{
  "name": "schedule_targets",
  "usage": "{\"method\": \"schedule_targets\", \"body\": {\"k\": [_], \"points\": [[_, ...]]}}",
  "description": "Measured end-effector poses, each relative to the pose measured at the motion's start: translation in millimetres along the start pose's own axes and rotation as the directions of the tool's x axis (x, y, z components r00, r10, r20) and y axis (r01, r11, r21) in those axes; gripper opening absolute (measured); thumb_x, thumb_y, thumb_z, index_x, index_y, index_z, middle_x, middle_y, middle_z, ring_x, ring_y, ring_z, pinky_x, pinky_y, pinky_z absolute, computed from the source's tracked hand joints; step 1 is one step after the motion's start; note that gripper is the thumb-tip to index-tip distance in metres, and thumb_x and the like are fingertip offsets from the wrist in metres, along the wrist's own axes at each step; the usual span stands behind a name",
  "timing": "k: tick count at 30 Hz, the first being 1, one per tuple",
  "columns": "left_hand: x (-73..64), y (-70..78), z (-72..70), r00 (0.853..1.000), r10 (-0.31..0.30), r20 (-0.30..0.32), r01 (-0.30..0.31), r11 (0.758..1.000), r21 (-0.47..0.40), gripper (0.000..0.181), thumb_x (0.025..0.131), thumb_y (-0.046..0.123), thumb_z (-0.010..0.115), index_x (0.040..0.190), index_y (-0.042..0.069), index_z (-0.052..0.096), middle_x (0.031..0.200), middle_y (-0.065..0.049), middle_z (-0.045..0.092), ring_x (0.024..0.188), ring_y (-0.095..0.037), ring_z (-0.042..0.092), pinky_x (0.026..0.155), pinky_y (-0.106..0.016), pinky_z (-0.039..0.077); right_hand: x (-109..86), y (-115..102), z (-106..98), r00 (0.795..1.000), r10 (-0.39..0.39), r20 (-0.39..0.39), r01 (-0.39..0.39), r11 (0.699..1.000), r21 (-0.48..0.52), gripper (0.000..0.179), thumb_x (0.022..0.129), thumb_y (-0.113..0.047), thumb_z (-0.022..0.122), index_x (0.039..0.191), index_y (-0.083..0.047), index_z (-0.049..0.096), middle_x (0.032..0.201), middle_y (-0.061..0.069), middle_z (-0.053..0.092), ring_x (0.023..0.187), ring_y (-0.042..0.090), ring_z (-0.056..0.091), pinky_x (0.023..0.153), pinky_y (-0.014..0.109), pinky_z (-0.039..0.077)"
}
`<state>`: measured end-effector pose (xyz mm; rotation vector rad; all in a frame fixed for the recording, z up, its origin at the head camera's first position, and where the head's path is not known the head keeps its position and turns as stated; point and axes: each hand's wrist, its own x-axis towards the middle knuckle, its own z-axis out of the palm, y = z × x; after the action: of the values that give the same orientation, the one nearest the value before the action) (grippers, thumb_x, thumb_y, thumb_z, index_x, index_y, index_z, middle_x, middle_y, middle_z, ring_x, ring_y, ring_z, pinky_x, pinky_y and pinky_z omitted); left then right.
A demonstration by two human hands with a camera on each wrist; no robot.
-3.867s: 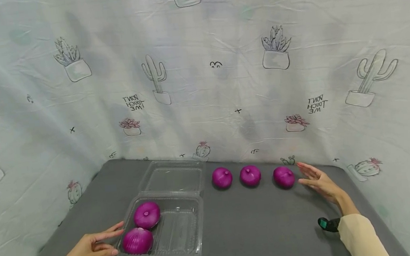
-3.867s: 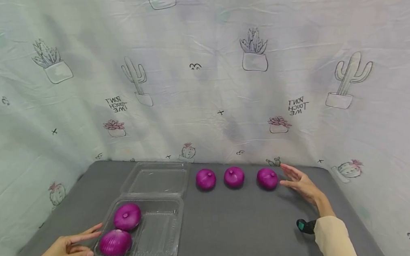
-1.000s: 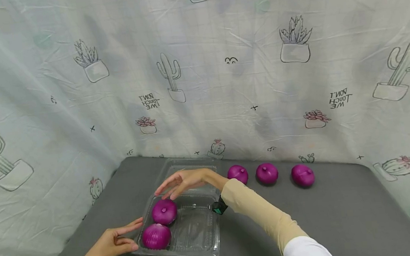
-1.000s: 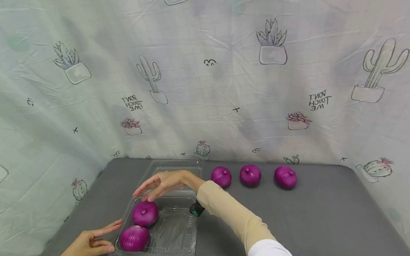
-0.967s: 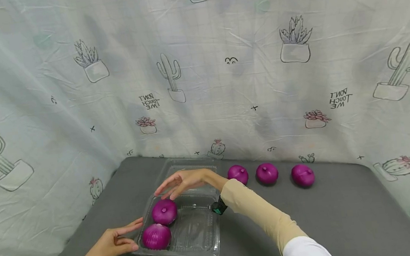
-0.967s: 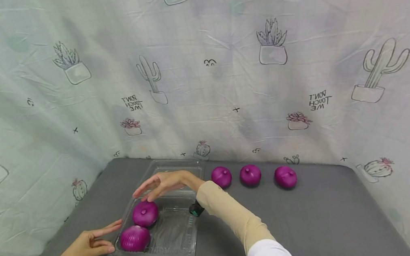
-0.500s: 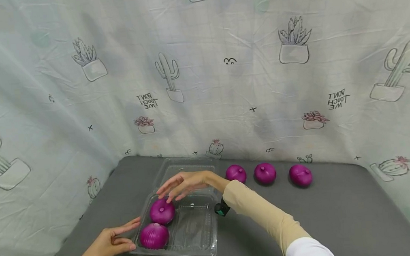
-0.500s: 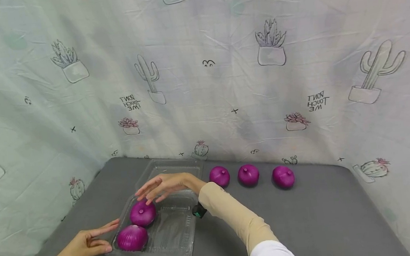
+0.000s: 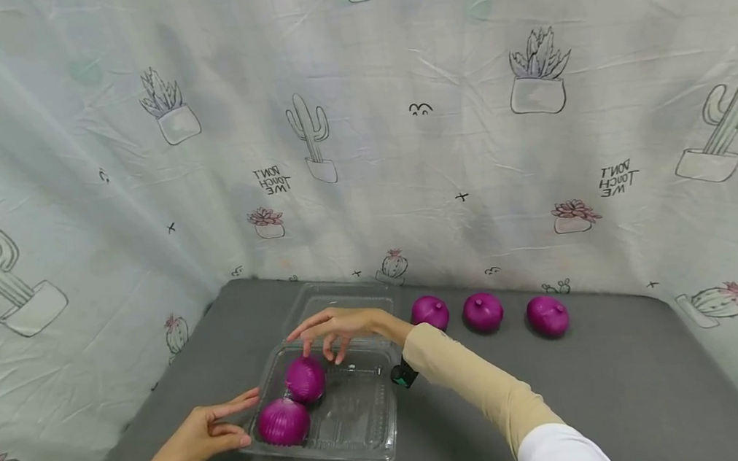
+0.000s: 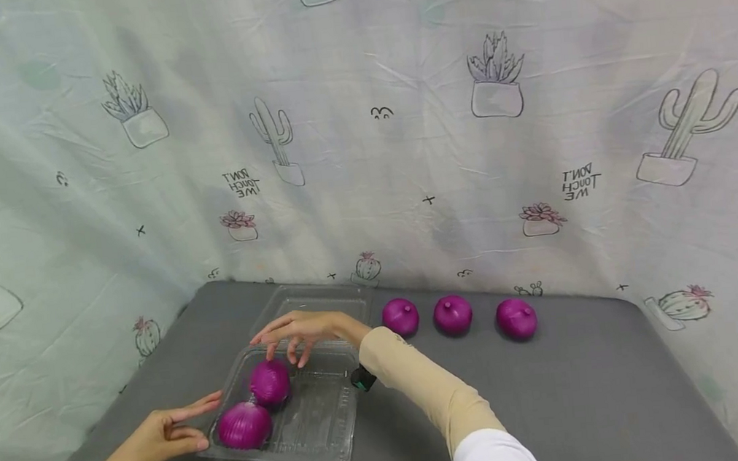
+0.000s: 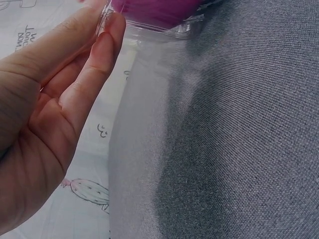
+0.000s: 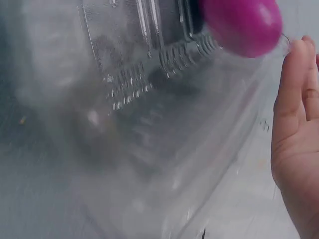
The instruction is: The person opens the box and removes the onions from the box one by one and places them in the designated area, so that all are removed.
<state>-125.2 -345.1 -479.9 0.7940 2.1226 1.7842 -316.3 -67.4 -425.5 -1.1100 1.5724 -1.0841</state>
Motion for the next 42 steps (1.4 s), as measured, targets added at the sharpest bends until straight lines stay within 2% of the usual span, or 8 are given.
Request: {"method": "schedule_targets", "body": {"k": [3, 8, 13, 18, 23, 29, 35, 42], "points": [[-1.5, 0.0, -1.8, 1.0, 0.007, -0.004, -0.007, 1.0, 0.009, 0.05, 0.092, -0.008, 0.055, 0.134, -0.023, 0.031, 0.142, 0.021, 0.044, 0.093, -0.022, 0.069, 0.079, -0.029, 0.055, -9.8, 0.5, -8.5, 1.0, -0.003, -0.02, 0.003, 1.0, -0.003, 0.042, 0.101, -0.013, 0.046, 0.142, -0.005, 0.045, 0.122, 0.02, 0.058, 0.077, 0.031, 0.058, 0.07, 0.046, 0.052], [-1.9, -1.2, -2.5, 1.0, 0.015, -0.004, -0.015, 1.0, 0.006, 0.051, 0.092, -0.008, 0.055, 0.134, -0.024, 0.031, 0.143, 0.021, 0.044, 0.093, -0.023, 0.069, 0.078, -0.028, 0.055, -21.2, 4.7, -16.6, 0.998, -0.044, 0.034, 0.044, 0.999, 0.0, 0.048, 0.095, 0.004, 0.054, 0.141, 0.005, 0.042, 0.138, 0.027, 0.046, 0.12, 0.043, 0.05, 0.093, 0.042, 0.049], [0.0, -1.7, -1.7, 1.0, 0.009, -0.002, -0.009, 1.0, 0.002, 0.051, 0.092, -0.008, 0.056, 0.134, -0.024, 0.031, 0.142, 0.021, 0.044, 0.093, -0.026, 0.069, 0.078, -0.027, 0.055, -29.2, 11.0, -18.3, 0.995, -0.073, 0.067, 0.074, 0.997, -0.014, 0.056, 0.087, 0.016, 0.058, 0.14, 0.009, 0.04, 0.146, 0.022, 0.039, 0.133, 0.033, 0.041, 0.101, 0.037, 0.043], [3.3, -2.3, -1.5, 1.0, 0.029, -0.003, -0.029, 1.0, 0.003, 0.052, 0.09, -0.009, 0.057, 0.133, -0.023, 0.032, 0.143, 0.019, 0.044, 0.09, -0.025, 0.069, 0.078, -0.026, 0.054, -36.1, 14.6, -13.0, 0.993, -0.053, 0.101, 0.056, 0.998, -0.02, 0.062, 0.083, 0.018, 0.062, 0.141, 0.008, 0.04, 0.149, 0.018, 0.038, 0.136, 0.022, 0.038, 0.11, 0.033, 0.031], [3.9, -1.9, -2.7, 0.998, 0.06, -0.005, -0.06, 0.998, 0.011, 0.051, 0.09, -0.01, 0.057, 0.132, -0.024, 0.034, 0.144, 0.018, 0.043, 0.09, -0.022, 0.068, 0.077, -0.026, 0.055, -38.8, 18.7, -4.6, 0.987, -0.025, 0.157, 0.024, 1.0, 0.009, 0.064, 0.082, 0.02, 0.061, 0.141, 0.01, 0.037, 0.15, 0.022, 0.034, 0.14, 0.03, 0.03, 0.107, 0.03, 0.035], [2.7, -2.4, -1.4, 0.998, 0.056, -0.01, -0.056, 0.998, -0.004, 0.05, 0.09, -0.01, 0.057, 0.132, -0.024, 0.034, 0.144, 0.018, 0.044, 0.091, -0.027, 0.068, 0.077, -0.025, 0.054, -38.6, 25.1, 0.8, 0.987, -0.018, 0.161, 0.016, 1.0, 0.011, 0.067, 0.083, 0.021, 0.06, 0.143, 0.01, 0.034, 0.151, 0.023, 0.03, 0.141, 0.03, 0.027, 0.107, 0.028, 0.035], [0.5, -6.4, -0.2, 0.998, 0.063, -0.005, -0.064, 0.998, -0.02, 0.051, 0.09, -0.011, 0.057, 0.133, -0.023, 0.033, 0.144, 0.017, 0.044, 0.09, -0.021, 0.069, 0.078, -0.024, 0.054, -39.0, 33.7, 6.1, 0.971, 0.003, 0.24, -0.008, 1.0, 0.022, 0.072, 0.081, 0.024, 0.059, 0.145, 0.009, 0.03, 0.153, 0.024, 0.025, 0.141, 0.018, 0.029, 0.11, 0.028, 0.031], [-1.1, -8.0, -0.7, 0.998, 0.059, -0.009, -0.06, 0.998, -0.018, 0.051, 0.09, -0.01, 0.057, 0.133, -0.024, 0.032, 0.144, 0.019, 0.043, 0.091, -0.024, 0.069, 0.078, -0.025, 0.054, -34.9, 40.0, 14.8, 0.955, 0.044, 0.294, -0.046, 0.999, 0.0, 0.074, 0.077, 0.025, 0.063, 0.143, 0.008, 0.035, 0.152, 0.017, 0.033, 0.133, 0.005, 0.037, 0.108, 0.025, 0.032]]}}
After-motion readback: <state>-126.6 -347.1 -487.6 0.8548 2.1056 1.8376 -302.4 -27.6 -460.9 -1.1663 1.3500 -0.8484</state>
